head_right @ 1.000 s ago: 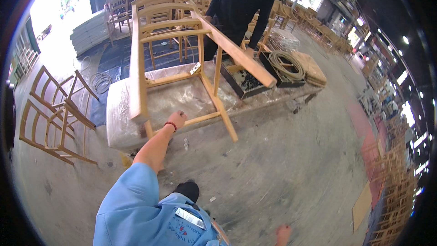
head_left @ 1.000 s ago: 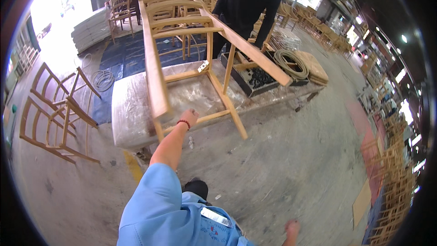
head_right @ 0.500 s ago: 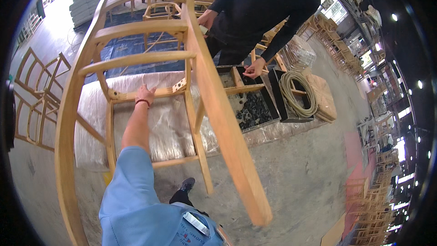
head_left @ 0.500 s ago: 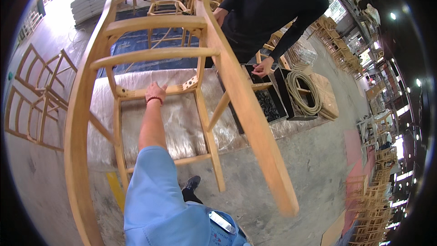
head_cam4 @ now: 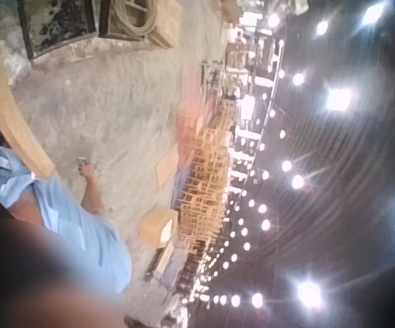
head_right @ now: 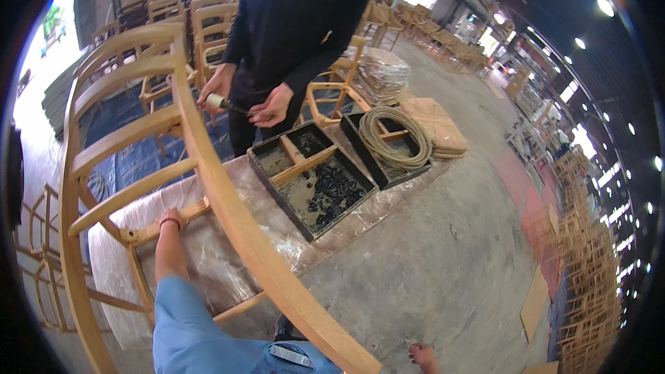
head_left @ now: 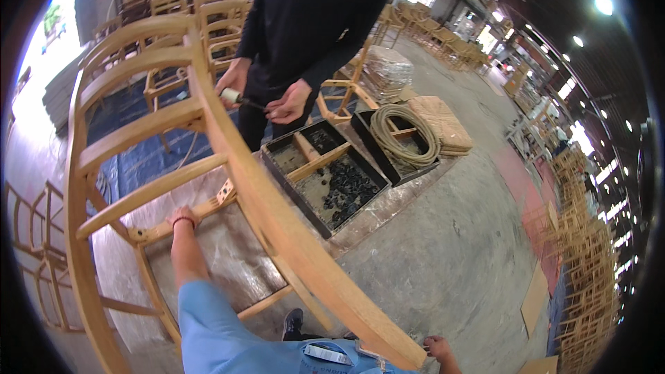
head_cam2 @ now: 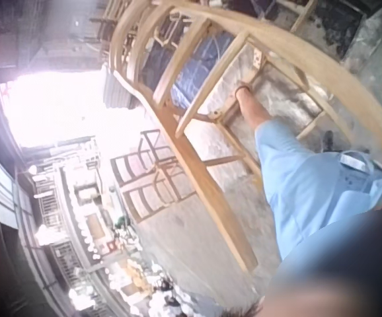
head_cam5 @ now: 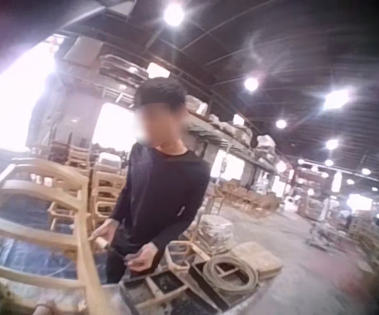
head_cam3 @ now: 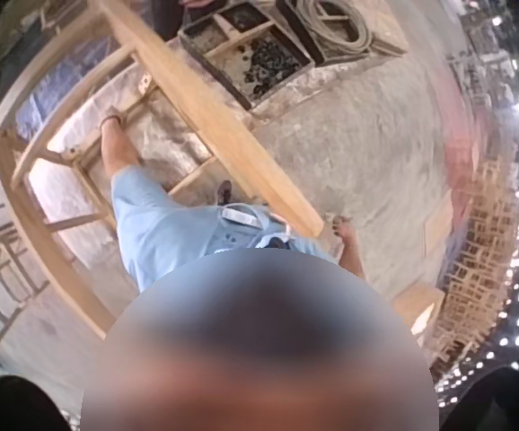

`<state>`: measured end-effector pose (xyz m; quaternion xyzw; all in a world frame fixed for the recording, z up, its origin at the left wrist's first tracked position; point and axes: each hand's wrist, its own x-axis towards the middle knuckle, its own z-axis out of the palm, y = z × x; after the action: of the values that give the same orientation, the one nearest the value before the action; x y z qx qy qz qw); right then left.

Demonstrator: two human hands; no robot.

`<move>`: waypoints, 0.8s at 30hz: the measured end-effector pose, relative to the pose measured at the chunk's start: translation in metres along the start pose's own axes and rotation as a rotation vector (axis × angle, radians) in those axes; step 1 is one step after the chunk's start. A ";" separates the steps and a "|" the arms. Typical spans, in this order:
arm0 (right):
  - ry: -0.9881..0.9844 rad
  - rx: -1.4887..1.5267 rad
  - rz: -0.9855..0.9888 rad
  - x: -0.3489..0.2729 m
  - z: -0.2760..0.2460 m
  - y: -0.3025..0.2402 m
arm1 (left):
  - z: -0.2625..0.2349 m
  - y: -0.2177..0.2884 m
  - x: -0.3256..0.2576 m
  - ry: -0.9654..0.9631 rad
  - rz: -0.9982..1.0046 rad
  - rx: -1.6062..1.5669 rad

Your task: The person moves a wooden chair, then uses a red orbital sander to smooth the chair's frame. After sanding, the person applies a white substance from a bottle to the chair legs and places the chair down.

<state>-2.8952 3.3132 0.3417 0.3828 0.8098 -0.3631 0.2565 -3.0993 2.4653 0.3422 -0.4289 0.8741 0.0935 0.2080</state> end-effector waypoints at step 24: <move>-0.166 -0.068 0.051 0.091 -0.042 0.028 | 0.123 -0.002 0.009 -0.091 0.090 -0.341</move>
<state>-2.9305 3.3980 0.2927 0.3627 0.7876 -0.3595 0.3447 -3.0677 2.4995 0.2278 -0.4139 0.8536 0.2687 0.1673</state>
